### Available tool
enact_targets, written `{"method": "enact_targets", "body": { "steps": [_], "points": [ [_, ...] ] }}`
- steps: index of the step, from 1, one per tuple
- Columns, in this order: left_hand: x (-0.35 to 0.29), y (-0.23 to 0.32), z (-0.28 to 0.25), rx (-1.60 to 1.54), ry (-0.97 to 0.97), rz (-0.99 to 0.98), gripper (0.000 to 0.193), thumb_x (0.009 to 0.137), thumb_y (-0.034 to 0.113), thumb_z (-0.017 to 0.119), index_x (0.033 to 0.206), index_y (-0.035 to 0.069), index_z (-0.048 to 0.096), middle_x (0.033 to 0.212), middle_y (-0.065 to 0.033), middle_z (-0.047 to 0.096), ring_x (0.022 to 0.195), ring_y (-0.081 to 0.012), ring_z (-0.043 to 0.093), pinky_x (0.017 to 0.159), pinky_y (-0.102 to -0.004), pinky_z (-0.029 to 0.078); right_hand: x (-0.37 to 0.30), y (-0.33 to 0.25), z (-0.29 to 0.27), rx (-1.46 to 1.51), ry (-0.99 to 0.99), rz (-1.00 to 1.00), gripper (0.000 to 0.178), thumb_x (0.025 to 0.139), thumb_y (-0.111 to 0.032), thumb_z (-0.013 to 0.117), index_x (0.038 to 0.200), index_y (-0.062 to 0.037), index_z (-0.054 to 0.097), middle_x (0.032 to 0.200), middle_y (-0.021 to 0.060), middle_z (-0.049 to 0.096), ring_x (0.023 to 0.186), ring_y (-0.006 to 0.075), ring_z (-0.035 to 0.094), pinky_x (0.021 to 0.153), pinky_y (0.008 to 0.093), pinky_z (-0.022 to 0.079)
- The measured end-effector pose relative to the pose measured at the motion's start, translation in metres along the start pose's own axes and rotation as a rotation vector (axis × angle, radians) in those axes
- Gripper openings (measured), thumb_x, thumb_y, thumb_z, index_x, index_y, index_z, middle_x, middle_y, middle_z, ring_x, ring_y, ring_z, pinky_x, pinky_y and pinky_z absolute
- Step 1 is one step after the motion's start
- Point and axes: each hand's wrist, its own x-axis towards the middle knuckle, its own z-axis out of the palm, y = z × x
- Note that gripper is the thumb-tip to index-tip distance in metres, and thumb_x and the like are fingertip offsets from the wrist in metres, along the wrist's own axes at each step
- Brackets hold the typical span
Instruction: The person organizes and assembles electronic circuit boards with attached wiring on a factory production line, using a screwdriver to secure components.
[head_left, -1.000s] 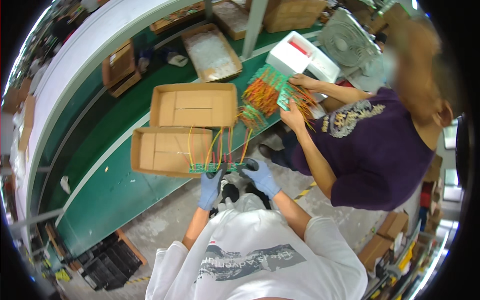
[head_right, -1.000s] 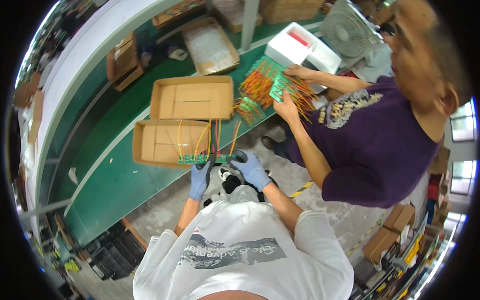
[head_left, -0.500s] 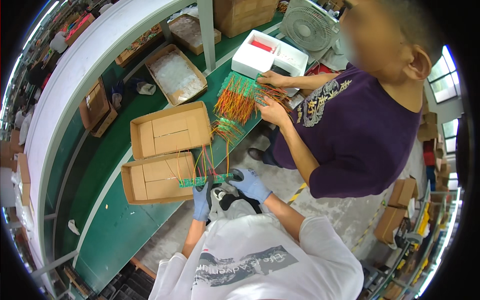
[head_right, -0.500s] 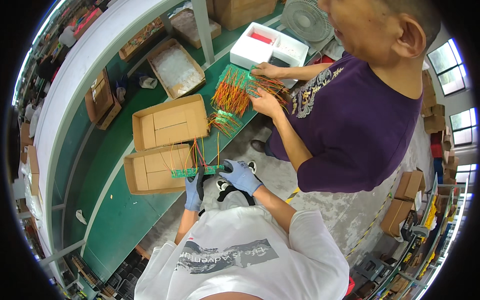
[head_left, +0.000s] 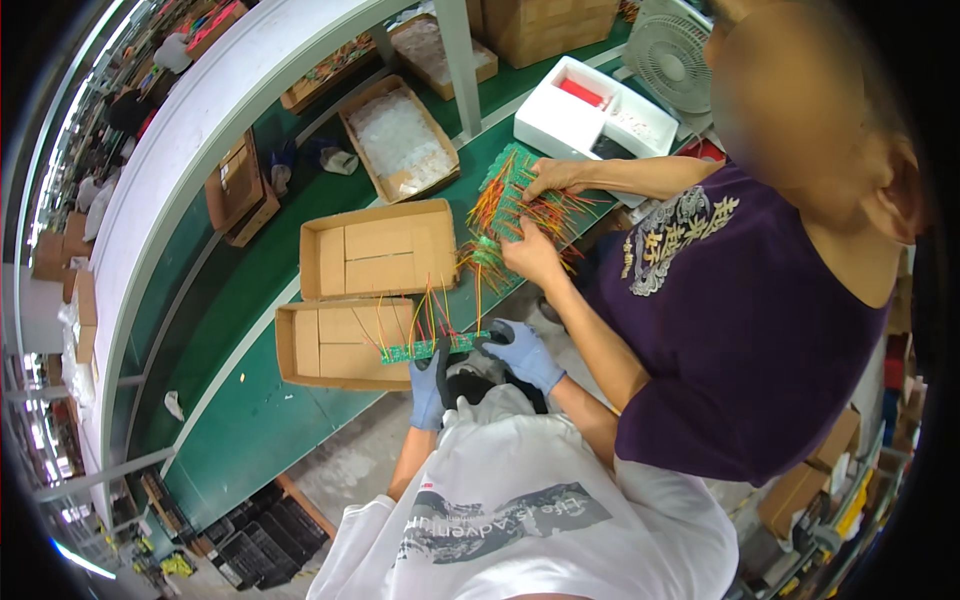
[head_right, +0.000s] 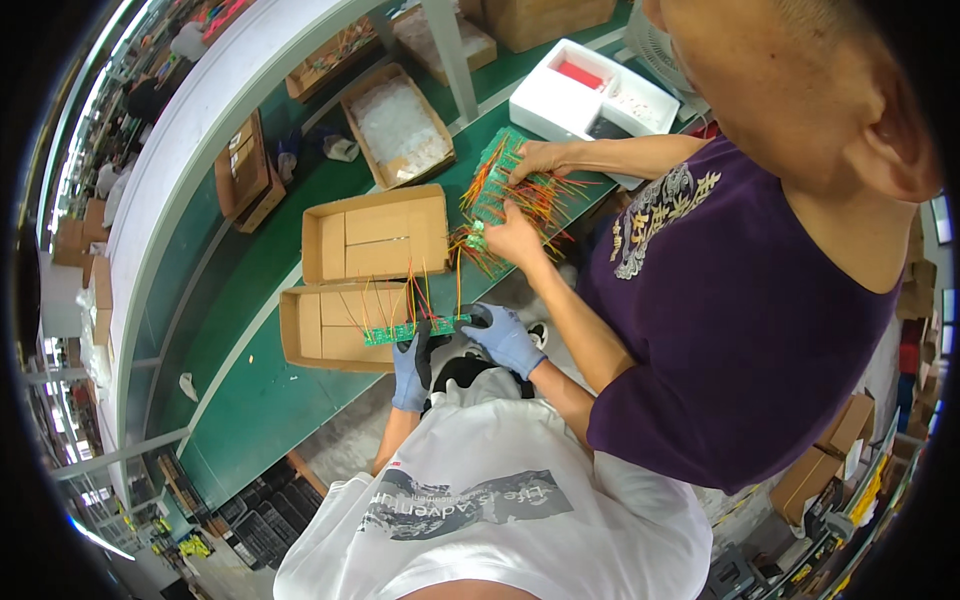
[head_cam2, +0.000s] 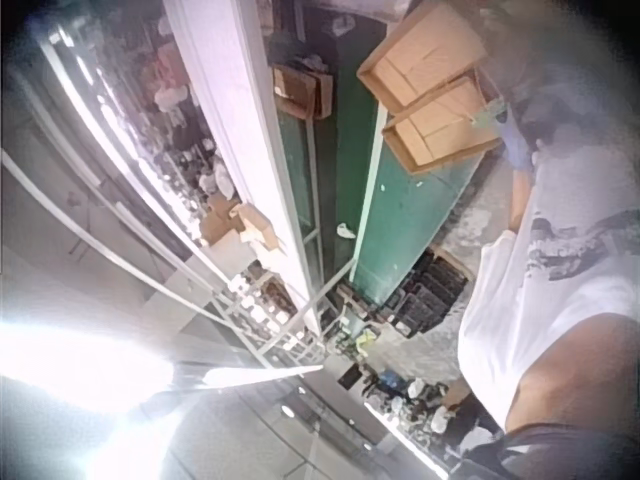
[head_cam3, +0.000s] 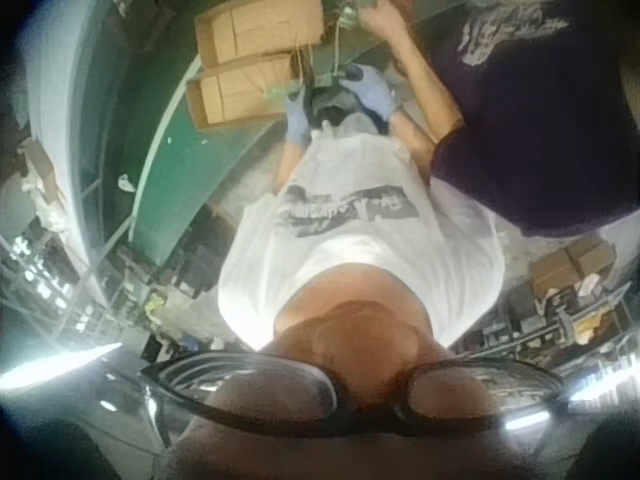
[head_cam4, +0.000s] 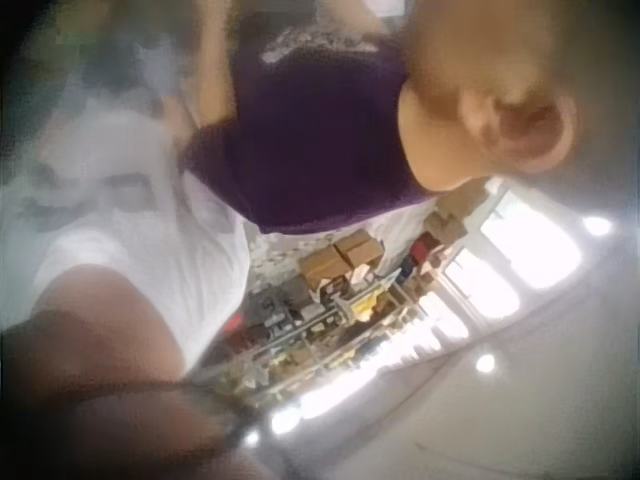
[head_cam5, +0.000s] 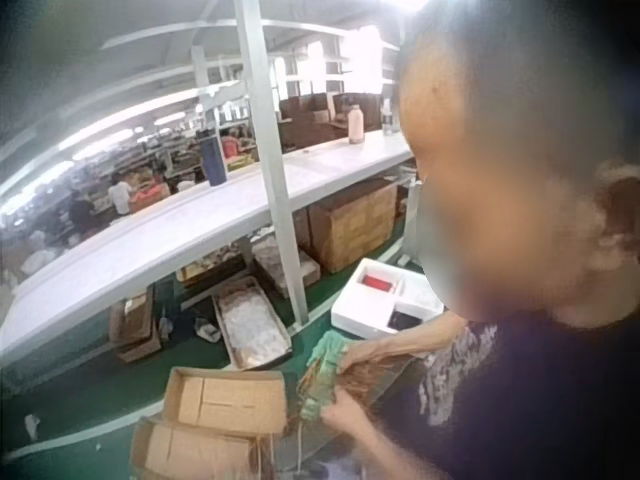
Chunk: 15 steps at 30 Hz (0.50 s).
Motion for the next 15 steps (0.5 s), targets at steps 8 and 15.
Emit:
{"method": "enact_targets", "body": {
  "steps": [8, 15],
  "points": [
    [-0.001, -0.021, -0.028, 0.027, 0.012, 0.032, 0.028, 0.092, 0.011, 0.066, 0.117, 0.000, 0.058, 0.100, -0.0075, 0.065, 0.080, -0.0157, 0.063, 0.069, -0.0283, 0.054, 0.003, -0.008, 0.014, -0.089, -0.020, 0.020, 0.033, 0.086, -0.024, 0.068, 0.109, -0.0003, 0.067, 0.092, 0.0168, 0.071, 0.075, 0.0167, 0.063, 0.076, 0.0307, 0.050],
    [0.025, 0.006, -0.048, -0.017, -0.067, -0.171, 0.033, 0.093, 0.021, 0.066, 0.120, 0.002, 0.058, 0.104, -0.0087, 0.066, 0.087, -0.0195, 0.066, 0.076, -0.0336, 0.057, 0.013, -0.031, 0.035, -0.247, -0.039, 0.083, 0.031, 0.083, -0.028, 0.070, 0.106, -0.0058, 0.069, 0.098, 0.0169, 0.069, 0.088, 0.0323, 0.066, 0.077, 0.0376, 0.051]
  ]
}}
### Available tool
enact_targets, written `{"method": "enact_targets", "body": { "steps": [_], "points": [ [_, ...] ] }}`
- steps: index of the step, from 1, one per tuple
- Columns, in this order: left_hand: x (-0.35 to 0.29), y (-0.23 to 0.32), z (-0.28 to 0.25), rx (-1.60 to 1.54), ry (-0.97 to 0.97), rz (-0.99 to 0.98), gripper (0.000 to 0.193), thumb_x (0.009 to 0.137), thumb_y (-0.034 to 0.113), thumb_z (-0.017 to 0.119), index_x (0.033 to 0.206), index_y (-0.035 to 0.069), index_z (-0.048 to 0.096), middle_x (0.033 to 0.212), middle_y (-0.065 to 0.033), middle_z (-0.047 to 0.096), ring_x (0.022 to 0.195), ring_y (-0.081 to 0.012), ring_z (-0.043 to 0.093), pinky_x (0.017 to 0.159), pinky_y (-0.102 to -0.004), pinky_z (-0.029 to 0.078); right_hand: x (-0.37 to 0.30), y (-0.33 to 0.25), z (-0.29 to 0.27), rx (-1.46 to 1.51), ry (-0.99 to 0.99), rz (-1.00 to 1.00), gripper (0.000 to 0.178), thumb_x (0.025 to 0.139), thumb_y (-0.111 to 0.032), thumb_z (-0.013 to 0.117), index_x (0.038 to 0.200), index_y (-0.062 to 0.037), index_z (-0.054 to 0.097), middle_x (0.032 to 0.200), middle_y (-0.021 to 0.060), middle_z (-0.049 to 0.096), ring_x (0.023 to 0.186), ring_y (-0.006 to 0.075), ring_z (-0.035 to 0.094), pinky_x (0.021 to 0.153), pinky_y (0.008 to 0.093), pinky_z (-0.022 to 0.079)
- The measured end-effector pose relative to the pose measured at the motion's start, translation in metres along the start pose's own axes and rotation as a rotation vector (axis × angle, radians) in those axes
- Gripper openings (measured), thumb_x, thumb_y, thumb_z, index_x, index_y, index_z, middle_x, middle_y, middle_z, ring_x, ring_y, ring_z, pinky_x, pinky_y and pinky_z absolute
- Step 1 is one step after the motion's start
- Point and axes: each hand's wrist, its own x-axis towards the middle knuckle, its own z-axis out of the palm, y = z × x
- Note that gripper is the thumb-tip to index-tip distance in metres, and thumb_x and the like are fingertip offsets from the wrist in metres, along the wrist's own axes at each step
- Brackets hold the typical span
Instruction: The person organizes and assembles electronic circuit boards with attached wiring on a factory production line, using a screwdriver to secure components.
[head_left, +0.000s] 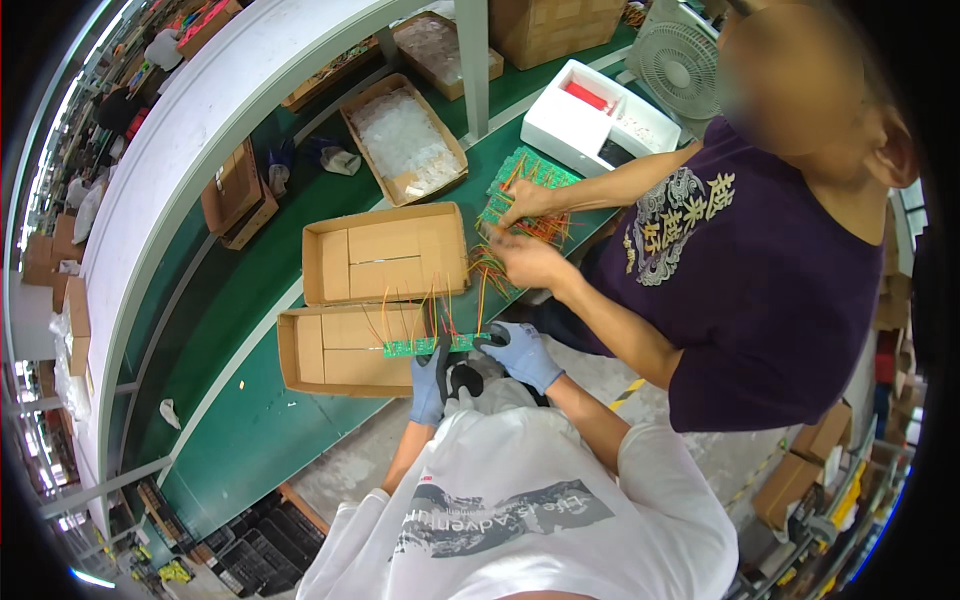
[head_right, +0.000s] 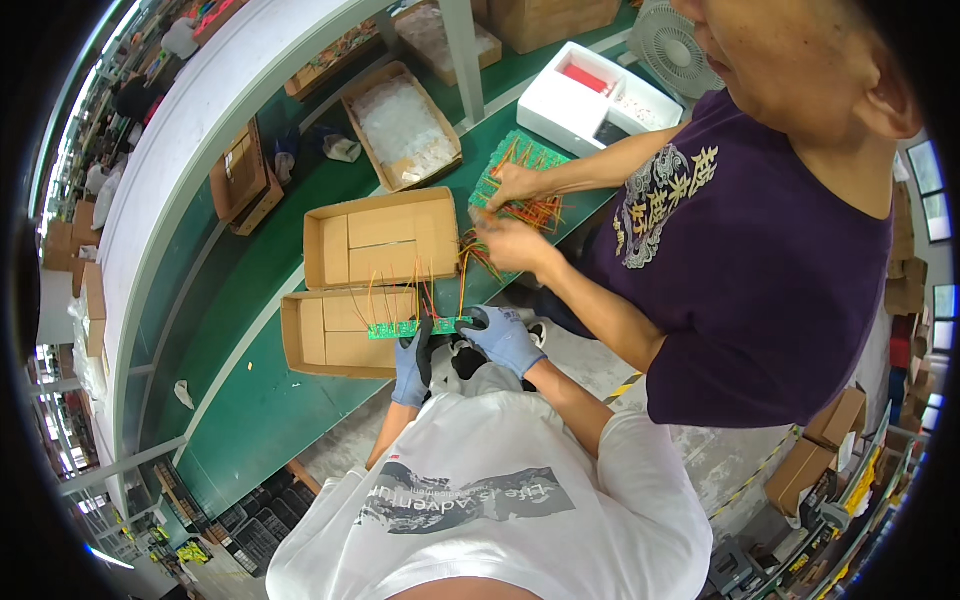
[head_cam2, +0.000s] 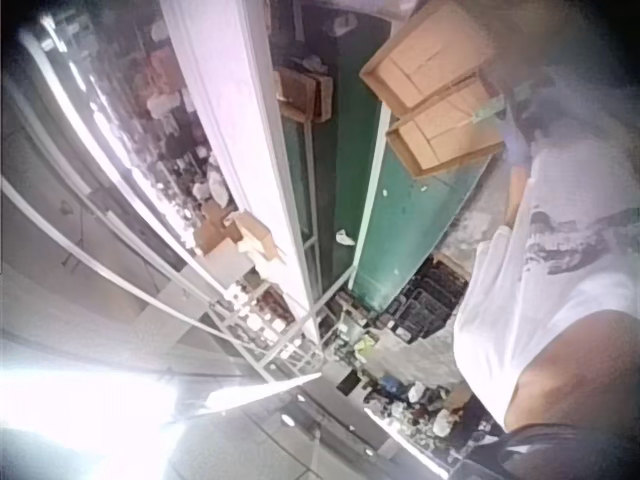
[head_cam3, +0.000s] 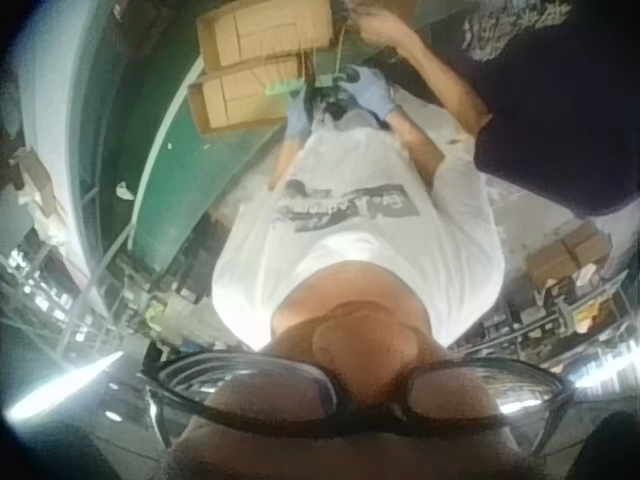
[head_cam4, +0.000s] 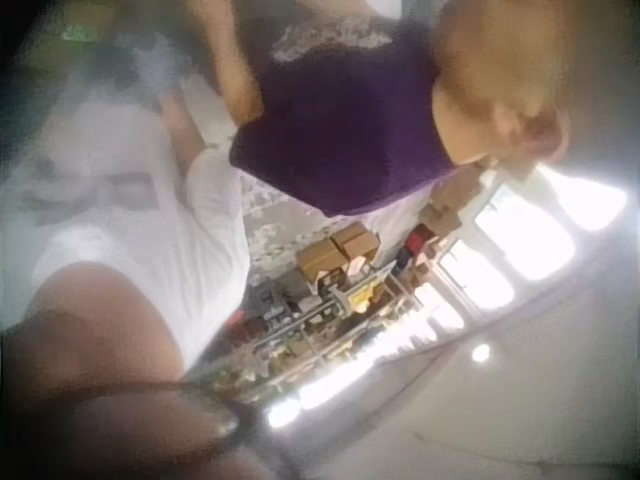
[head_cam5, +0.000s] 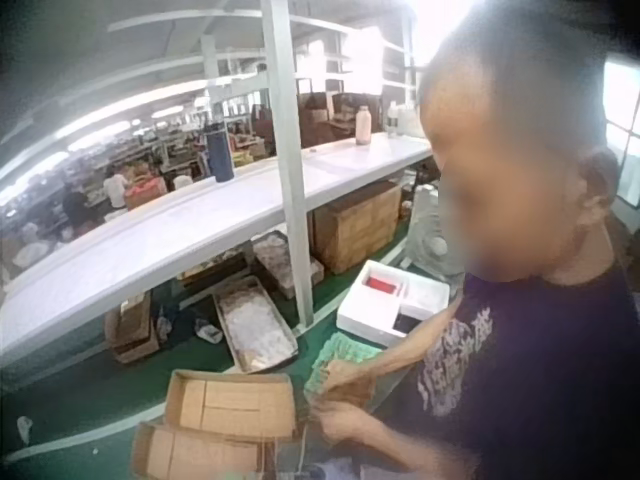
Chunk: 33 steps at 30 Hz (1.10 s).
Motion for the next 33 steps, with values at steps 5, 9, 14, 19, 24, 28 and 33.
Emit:
{"method": "enact_targets", "body": {
  "steps": [5, 9, 14, 19, 24, 28, 33],
  "points": [
    [0.006, 0.006, -0.013, -0.065, 0.021, -0.034, 0.036, 0.093, 0.022, 0.067, 0.122, 0.002, 0.056, 0.109, -0.0090, 0.063, 0.089, -0.0206, 0.066, 0.077, -0.0345, 0.057, 0.017, -0.003, 0.017, -0.229, 0.005, -0.037, 0.036, 0.085, -0.035, 0.068, 0.106, -0.0055, 0.067, 0.090, 0.0160, 0.070, 0.082, 0.0341, 0.066, 0.073, 0.0414, 0.051],
    [0.008, 0.021, -0.027, -0.088, 0.008, -0.012, 0.037, 0.093, 0.024, 0.067, 0.120, 0.001, 0.056, 0.105, -0.0104, 0.064, 0.086, -0.0209, 0.066, 0.076, -0.0350, 0.057, 0.026, 0.009, 0.046, -0.162, 0.090, -0.072, 0.042, 0.084, -0.031, 0.070, 0.107, 0.0038, 0.064, 0.097, 0.0204, 0.069, 0.092, 0.0364, 0.066, 0.080, 0.0423, 0.051],
    [0.001, 0.030, -0.052, -0.182, 0.071, -0.035, 0.036, 0.092, 0.025, 0.069, 0.116, 0.001, 0.058, 0.099, -0.0085, 0.064, 0.082, -0.0152, 0.064, 0.069, -0.0287, 0.053, 0.039, -0.007, 0.081, 0.276, -0.005, 0.158, 0.034, 0.090, -0.015, 0.065, 0.114, 0.0093, 0.060, 0.102, 0.0097, 0.069, 0.085, 0.0150, 0.065, 0.075, 0.0284, 0.053],
    [0.003, 0.031, -0.091, -0.175, 0.096, -0.041, 0.049, 0.095, 0.037, 0.064, 0.124, -0.002, 0.055, 0.100, -0.0107, 0.063, 0.087, -0.0200, 0.065, 0.075, -0.0315, 0.056, 0.040, -0.024, 0.106, 0.602, -0.139, 0.236, 0.028, 0.091, -0.015, 0.063, 0.112, 0.0037, 0.062, 0.095, 0.0061, 0.069, 0.081, 0.0117, 0.063, 0.071, 0.0263, 0.051],
    [0.010, 0.040, -0.100, -0.044, 0.071, -0.097, 0.055, 0.096, 0.041, 0.060, 0.128, -0.003, 0.053, 0.102, -0.0123, 0.062, 0.087, -0.0211, 0.066, 0.077, -0.0319, 0.056, 0.042, -0.028, 0.112, -0.105, -0.032, 0.057, 0.035, 0.088, -0.032, 0.063, 0.109, -0.0043, 0.063, 0.096, 0.0143, 0.069, 0.081, 0.0283, 0.065, 0.076, 0.0343, 0.051],
    [0.018, 0.040, -0.103, -0.040, -0.008, -0.111, 0.048, 0.096, 0.034, 0.062, 0.125, -0.004, 0.056, 0.106, -0.0123, 0.064, 0.091, -0.0210, 0.067, 0.078, -0.0338, 0.056, 0.048, 0.004, 0.131, 0.405, -0.001, 0.237, 0.044, 0.087, -0.018, 0.067, 0.121, 0.0076, 0.057, 0.095, 0.0148, 0.070, 0.079, 0.0162, 0.068, 0.072, 0.0300, 0.054],
    [0.035, 0.010, -0.125, 0.010, -0.202, -0.021, 0.058, 0.095, 0.036, 0.063, 0.134, -0.003, 0.046, 0.116, -0.0153, 0.060, 0.104, -0.0243, 0.063, 0.091, -0.0370, 0.052, 0.049, 0.017, 0.134, 0.596, 0.074, 0.289, 0.040, 0.087, -0.006, 0.066, 0.120, 0.0124, 0.056, 0.099, 0.0121, 0.068, 0.078, 0.0120, 0.066, 0.069, 0.0260, 0.055]
  ]
}}
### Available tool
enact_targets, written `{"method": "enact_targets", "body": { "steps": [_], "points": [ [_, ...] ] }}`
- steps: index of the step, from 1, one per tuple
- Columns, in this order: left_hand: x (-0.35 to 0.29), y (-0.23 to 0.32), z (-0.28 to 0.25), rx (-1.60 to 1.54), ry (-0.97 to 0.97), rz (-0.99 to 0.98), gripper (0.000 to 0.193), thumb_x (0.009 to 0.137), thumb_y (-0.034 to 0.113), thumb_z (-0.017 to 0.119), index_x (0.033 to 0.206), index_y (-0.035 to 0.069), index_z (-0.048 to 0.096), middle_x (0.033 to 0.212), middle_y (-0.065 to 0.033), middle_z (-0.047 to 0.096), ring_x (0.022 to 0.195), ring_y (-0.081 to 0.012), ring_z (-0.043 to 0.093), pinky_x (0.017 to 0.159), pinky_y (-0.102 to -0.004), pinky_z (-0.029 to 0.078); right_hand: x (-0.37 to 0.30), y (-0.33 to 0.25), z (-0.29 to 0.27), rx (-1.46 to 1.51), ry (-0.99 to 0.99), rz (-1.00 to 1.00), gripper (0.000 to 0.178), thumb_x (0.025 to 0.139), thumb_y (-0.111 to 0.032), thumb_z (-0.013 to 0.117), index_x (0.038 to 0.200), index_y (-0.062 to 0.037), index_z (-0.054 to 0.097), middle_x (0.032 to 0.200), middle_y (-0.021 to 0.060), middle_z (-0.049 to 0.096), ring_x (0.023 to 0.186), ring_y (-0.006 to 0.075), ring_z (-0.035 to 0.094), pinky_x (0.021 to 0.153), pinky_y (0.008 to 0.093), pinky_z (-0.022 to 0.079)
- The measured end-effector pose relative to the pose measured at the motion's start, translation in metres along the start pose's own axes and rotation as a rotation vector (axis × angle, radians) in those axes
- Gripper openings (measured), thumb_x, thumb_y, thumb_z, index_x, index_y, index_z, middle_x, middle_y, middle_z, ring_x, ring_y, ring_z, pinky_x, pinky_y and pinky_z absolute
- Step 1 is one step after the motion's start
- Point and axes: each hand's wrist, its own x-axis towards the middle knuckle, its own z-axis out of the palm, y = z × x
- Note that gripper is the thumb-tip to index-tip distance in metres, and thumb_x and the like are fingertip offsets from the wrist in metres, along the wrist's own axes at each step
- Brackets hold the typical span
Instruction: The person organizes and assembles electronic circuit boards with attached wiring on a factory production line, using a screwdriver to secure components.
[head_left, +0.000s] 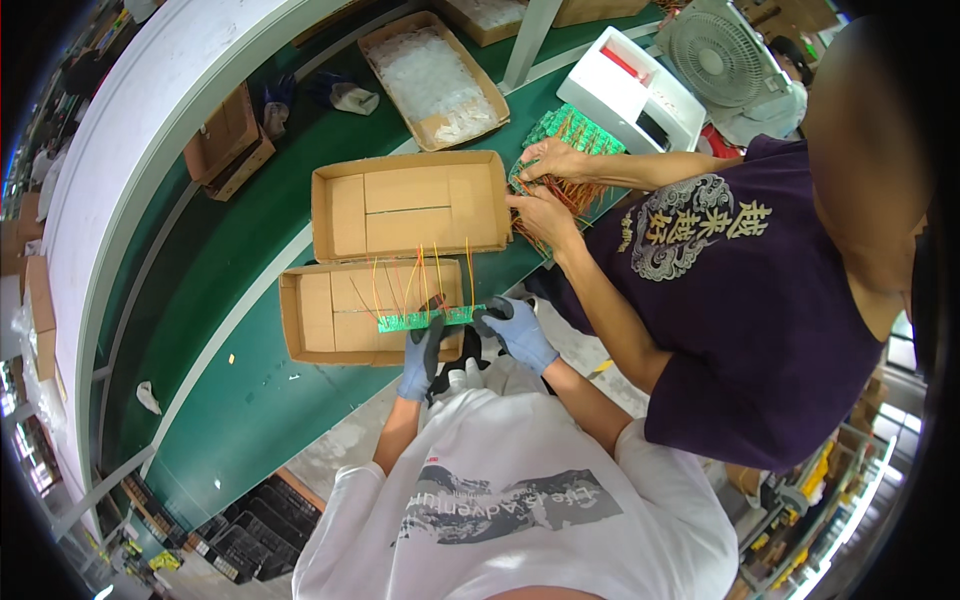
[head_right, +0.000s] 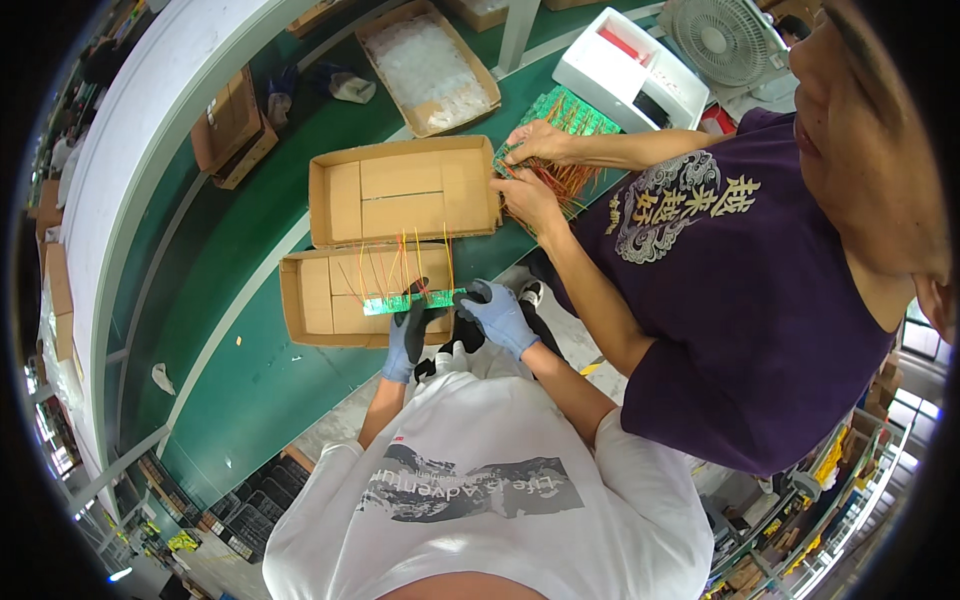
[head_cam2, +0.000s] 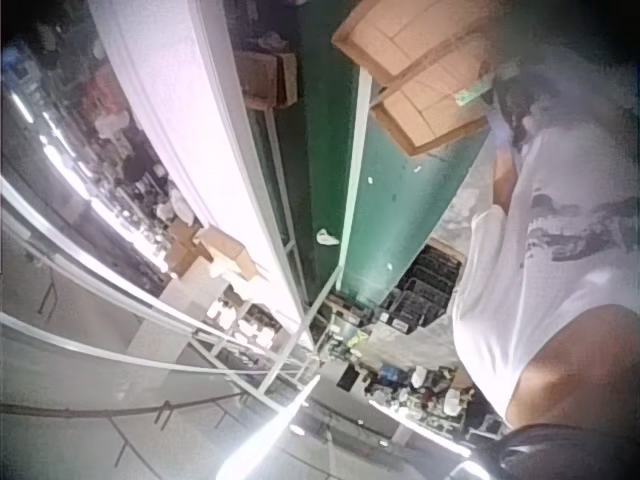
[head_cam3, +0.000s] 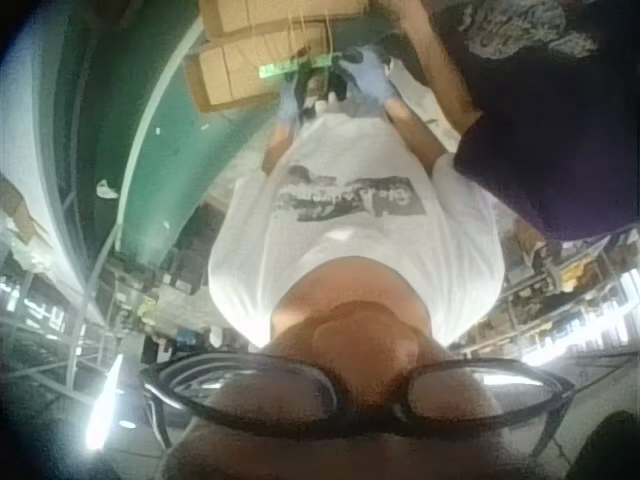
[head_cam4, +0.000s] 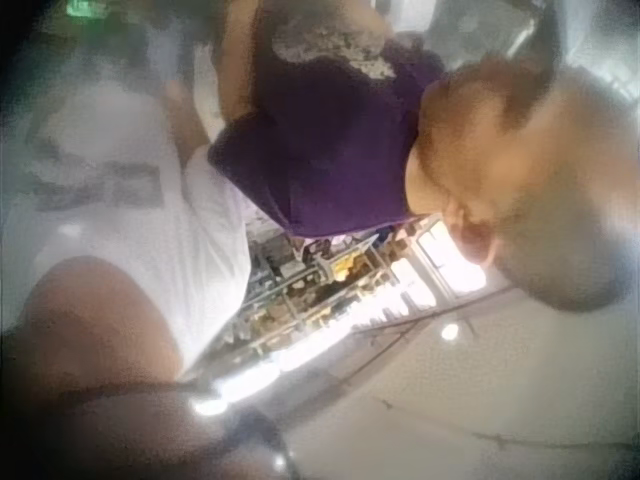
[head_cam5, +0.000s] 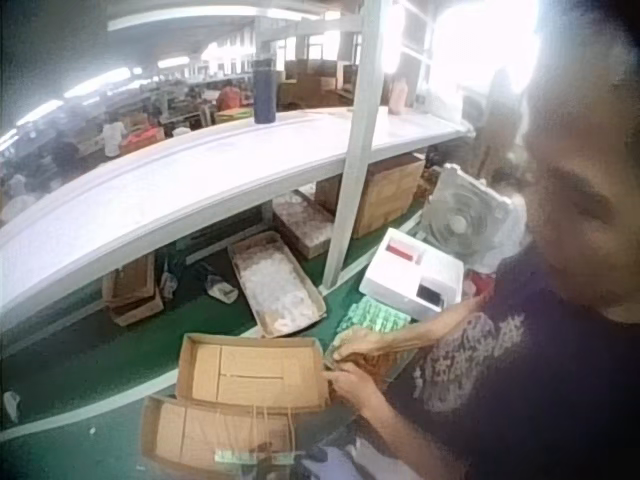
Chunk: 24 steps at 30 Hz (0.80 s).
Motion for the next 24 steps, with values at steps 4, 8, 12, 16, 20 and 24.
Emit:
{"method": "enact_targets", "body": {
  "steps": [4, 8, 12, 16, 20, 24],
  "points": [
    [0.010, -0.021, -0.014, 1.196, -0.099, 0.430, 0.075, 0.073, 0.036, 0.077, 0.135, 0.008, 0.048, 0.137, -0.0231, 0.045, 0.131, -0.0401, 0.038, 0.110, -0.0489, 0.031, 0.003, 0.001, -0.001, 0.096, 0.061, -0.132, 0.033, 0.088, 0.000, 0.064, 0.119, 0.0078, 0.057, 0.101, 0.0105, 0.068, 0.079, 0.0156, 0.068, 0.068, 0.0264, 0.055],
    [0.024, -0.057, -0.004, 1.699, 0.025, 0.278, 0.077, 0.078, 0.048, 0.067, 0.139, 0.008, 0.044, 0.138, -0.0191, 0.047, 0.130, -0.0381, 0.041, 0.109, -0.0473, 0.033, -0.002, -0.015, 0.009, 0.282, 0.029, -0.005, 0.029, 0.088, 0.002, 0.062, 0.116, 0.0077, 0.059, 0.101, 0.0116, 0.068, 0.081, 0.0162, 0.067, 0.071, 0.0281, 0.056],
    [0.025, -0.082, -0.026, 1.588, -0.019, 0.051, 0.070, 0.080, 0.034, 0.065, 0.141, 0.008, 0.042, 0.133, -0.0183, 0.053, 0.122, -0.0347, 0.051, 0.101, -0.0471, 0.041, -0.003, -0.017, 0.018, 0.225, 0.031, -0.097, 0.028, 0.089, 0.002, 0.062, 0.116, 0.0090, 0.058, 0.101, 0.0123, 0.068, 0.080, 0.0170, 0.068, 0.070, 0.0293, 0.057],
    [-0.006, -0.062, -0.087, 1.562, 0.137, -0.120, 0.062, 0.081, 0.025, 0.064, 0.137, 0.006, 0.044, 0.123, -0.0185, 0.059, 0.108, -0.0340, 0.060, 0.091, -0.0441, 0.048, -0.002, -0.011, 0.014, 0.228, -0.003, -0.086, 0.030, 0.090, 0.001, 0.061, 0.119, 0.0065, 0.058, 0.099, 0.0106, 0.068, 0.080, 0.0167, 0.068, 0.068, 0.0263, 0.057],
    [-0.039, -0.050, -0.179, 1.568, 0.386, -0.185, 0.054, 0.083, 0.022, 0.062, 0.133, 0.006, 0.049, 0.119, -0.0195, 0.060, 0.106, -0.0353, 0.061, 0.091, -0.0443, 0.048, 0.001, -0.011, 0.017, 0.238, -0.077, 0.000, 0.031, 0.091, 0.000, 0.061, 0.121, 0.0057, 0.058, 0.099, 0.0111, 0.068, 0.081, 0.0172, 0.069, 0.069, 0.0270, 0.057],
    [-0.053, -0.029, -0.221, 1.633, 0.558, -0.131, 0.055, 0.082, 0.023, 0.066, 0.132, 0.006, 0.051, 0.126, -0.0199, 0.056, 0.117, -0.0352, 0.054, 0.100, -0.0445, 0.042, -0.002, -0.016, 0.025, 0.288, -0.162, 0.042, 0.032, 0.091, -0.001, 0.061, 0.122, 0.0058, 0.058, 0.099, 0.0127, 0.069, 0.081, 0.0197, 0.069, 0.070, 0.0290, 0.057]
  ]
}}
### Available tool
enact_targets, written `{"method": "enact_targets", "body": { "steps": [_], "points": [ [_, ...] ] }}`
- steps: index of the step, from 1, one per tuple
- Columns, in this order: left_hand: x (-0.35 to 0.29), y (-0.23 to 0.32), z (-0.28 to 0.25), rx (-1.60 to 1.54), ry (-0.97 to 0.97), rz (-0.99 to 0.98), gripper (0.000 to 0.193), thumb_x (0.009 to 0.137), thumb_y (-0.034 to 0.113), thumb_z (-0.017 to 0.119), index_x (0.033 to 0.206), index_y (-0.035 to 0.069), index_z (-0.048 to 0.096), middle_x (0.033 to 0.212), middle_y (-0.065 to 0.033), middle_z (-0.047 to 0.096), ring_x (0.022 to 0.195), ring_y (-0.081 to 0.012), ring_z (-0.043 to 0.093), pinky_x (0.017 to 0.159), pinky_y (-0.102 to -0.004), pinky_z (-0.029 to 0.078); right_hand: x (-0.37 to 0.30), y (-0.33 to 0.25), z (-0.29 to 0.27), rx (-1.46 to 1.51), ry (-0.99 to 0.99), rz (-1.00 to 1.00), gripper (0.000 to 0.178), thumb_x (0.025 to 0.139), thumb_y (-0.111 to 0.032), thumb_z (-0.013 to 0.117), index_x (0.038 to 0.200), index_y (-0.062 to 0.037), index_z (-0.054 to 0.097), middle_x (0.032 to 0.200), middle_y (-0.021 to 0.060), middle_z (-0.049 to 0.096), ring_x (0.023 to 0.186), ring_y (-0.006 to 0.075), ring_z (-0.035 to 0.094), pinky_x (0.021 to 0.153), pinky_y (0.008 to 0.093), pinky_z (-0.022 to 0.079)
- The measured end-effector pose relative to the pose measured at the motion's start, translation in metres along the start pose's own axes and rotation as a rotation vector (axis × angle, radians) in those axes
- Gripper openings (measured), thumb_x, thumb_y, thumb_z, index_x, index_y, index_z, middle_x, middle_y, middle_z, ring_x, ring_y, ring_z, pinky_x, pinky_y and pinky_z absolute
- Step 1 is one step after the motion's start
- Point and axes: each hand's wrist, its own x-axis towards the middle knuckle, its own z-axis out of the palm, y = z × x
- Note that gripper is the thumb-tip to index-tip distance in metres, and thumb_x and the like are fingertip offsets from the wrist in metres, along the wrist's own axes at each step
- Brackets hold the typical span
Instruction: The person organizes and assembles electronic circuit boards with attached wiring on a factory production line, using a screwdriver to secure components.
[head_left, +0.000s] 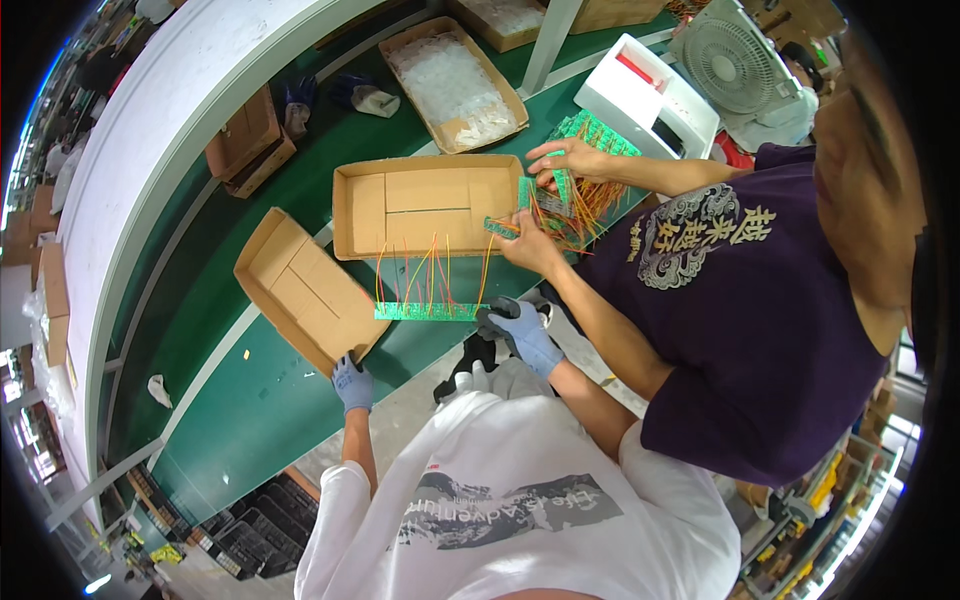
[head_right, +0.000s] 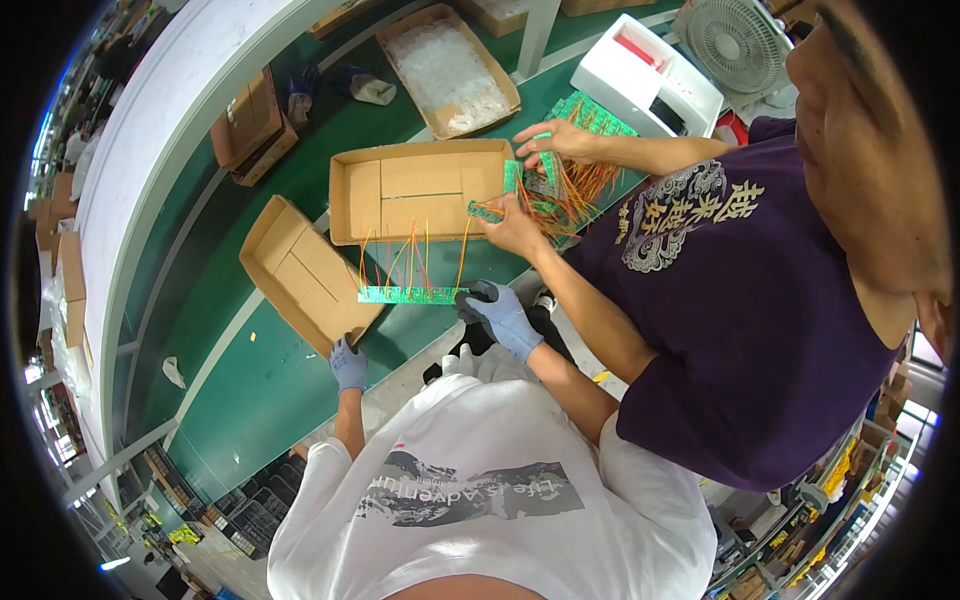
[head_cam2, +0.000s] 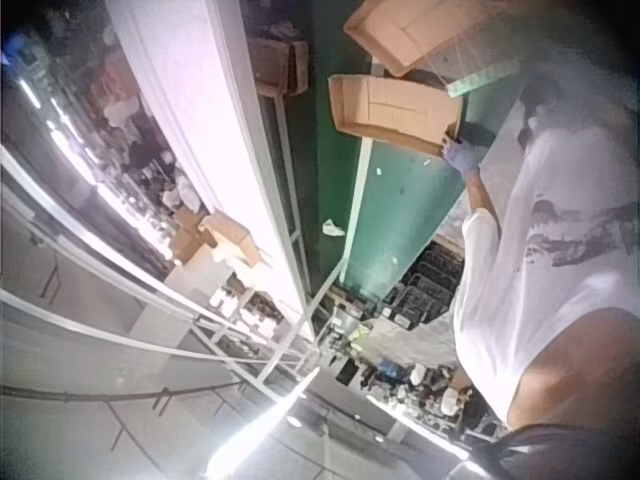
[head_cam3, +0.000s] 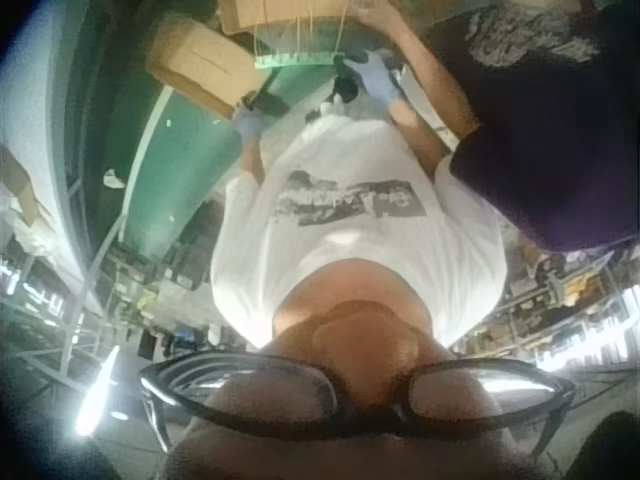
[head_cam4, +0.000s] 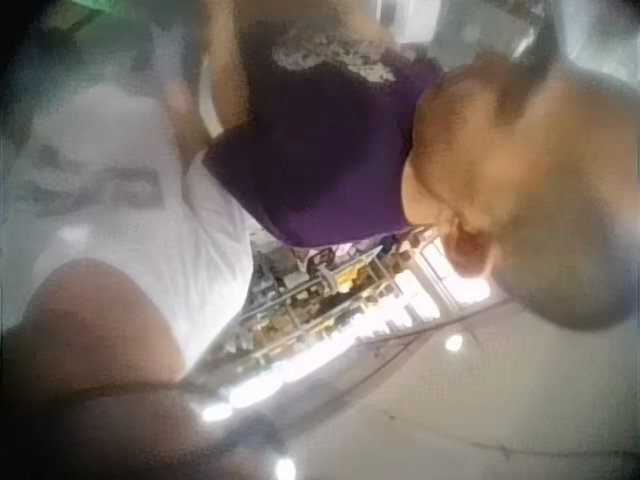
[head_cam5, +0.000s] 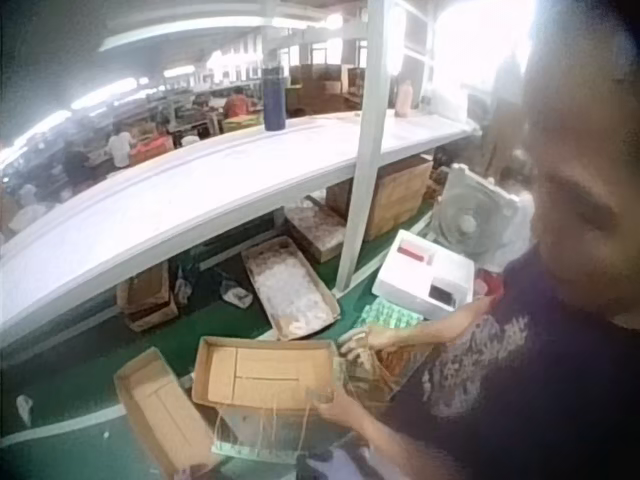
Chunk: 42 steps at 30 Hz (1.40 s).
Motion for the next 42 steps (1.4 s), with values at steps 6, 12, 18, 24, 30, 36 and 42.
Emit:
{"method": "enact_targets", "body": {
  "steps": [6, 12, 18, 24, 30, 36, 42],
  "points": [
    [-0.022, 0.091, -0.066, -0.092, 0.334, 0.202, 0.065, 0.080, 0.021, 0.071, 0.138, 0.006, 0.045, 0.134, -0.0180, 0.050, 0.129, -0.0342, 0.044, 0.107, -0.0424, 0.037, 0.003, 0.002, -0.004, 0.082, -0.029, -0.008, 0.032, 0.090, 0.000, 0.062, 0.121, 0.0058, 0.058, 0.102, 0.0142, 0.069, 0.082, 0.0222, 0.070, 0.071, 0.0311, 0.058],
    [-0.048, 0.188, -0.098, -1.559, -0.373, 0.174, 0.047, 0.097, 0.023, 0.061, 0.135, -0.001, 0.047, 0.120, -0.0145, 0.060, 0.107, -0.0255, 0.061, 0.097, -0.0397, 0.049, -0.001, 0.005, -0.002, 0.078, -0.040, -0.034, 0.031, 0.089, 0.002, 0.062, 0.120, 0.0056, 0.058, 0.102, 0.0134, 0.068, 0.084, 0.0217, 0.070, 0.073, 0.0318, 0.058],
    [-0.039, 0.227, -0.117, -1.791, -0.421, 0.008, 0.046, 0.097, 0.029, 0.062, 0.128, -0.002, 0.052, 0.108, -0.0143, 0.062, 0.098, -0.0245, 0.064, 0.087, -0.0411, 0.055, -0.014, -0.009, 0.015, -0.101, 0.013, -0.088, 0.031, 0.089, 0.002, 0.062, 0.119, 0.0062, 0.058, 0.100, 0.0112, 0.067, 0.083, 0.0183, 0.068, 0.076, 0.0286, 0.057],
    [-0.040, 0.229, -0.115, -1.757, -0.407, -0.006, 0.041, 0.098, 0.028, 0.060, 0.121, -0.006, 0.055, 0.108, -0.0132, 0.063, 0.092, -0.0216, 0.065, 0.081, -0.0353, 0.056, -0.018, -0.010, 0.014, -0.197, 0.071, -0.060, 0.034, 0.088, -0.002, 0.065, 0.120, 0.0081, 0.057, 0.104, 0.0111, 0.066, 0.084, 0.0139, 0.066, 0.076, 0.0259, 0.055],
    [-0.044, 0.223, -0.115, -1.689, -0.385, -0.015, 0.044, 0.097, 0.029, 0.061, 0.121, -0.007, 0.056, 0.108, -0.0141, 0.065, 0.090, -0.0215, 0.066, 0.079, -0.0337, 0.056, -0.025, -0.017, 0.021, -0.292, 0.091, -0.053, 0.038, 0.087, -0.004, 0.066, 0.123, 0.0089, 0.057, 0.110, 0.0127, 0.067, 0.091, 0.0144, 0.066, 0.079, 0.0270, 0.054],
    [-0.036, 0.225, -0.122, -1.634, -0.291, -0.020, 0.035, 0.096, 0.020, 0.062, 0.118, -0.007, 0.058, 0.104, -0.0110, 0.066, 0.087, -0.0171, 0.066, 0.074, -0.0296, 0.055, -0.015, -0.024, 0.027, -0.812, 0.165, -0.261, 0.043, 0.083, -0.014, 0.071, 0.117, 0.0096, 0.060, 0.111, 0.0160, 0.069, 0.096, 0.0169, 0.065, 0.086, 0.0308, 0.051],
    [-0.006, 0.215, -0.116, -1.849, -0.299, 0.011, 0.032, 0.096, 0.021, 0.063, 0.119, 0.001, 0.057, 0.103, -0.0099, 0.066, 0.081, -0.0202, 0.067, 0.067, -0.0348, 0.059, 0.028, -0.019, 0.020, -0.409, 0.088, -0.301, 0.045, 0.078, -0.012, 0.078, 0.115, 0.0088, 0.062, 0.108, 0.0101, 0.068, 0.096, 0.0136, 0.061, 0.085, 0.0283, 0.051]
  ]
}}
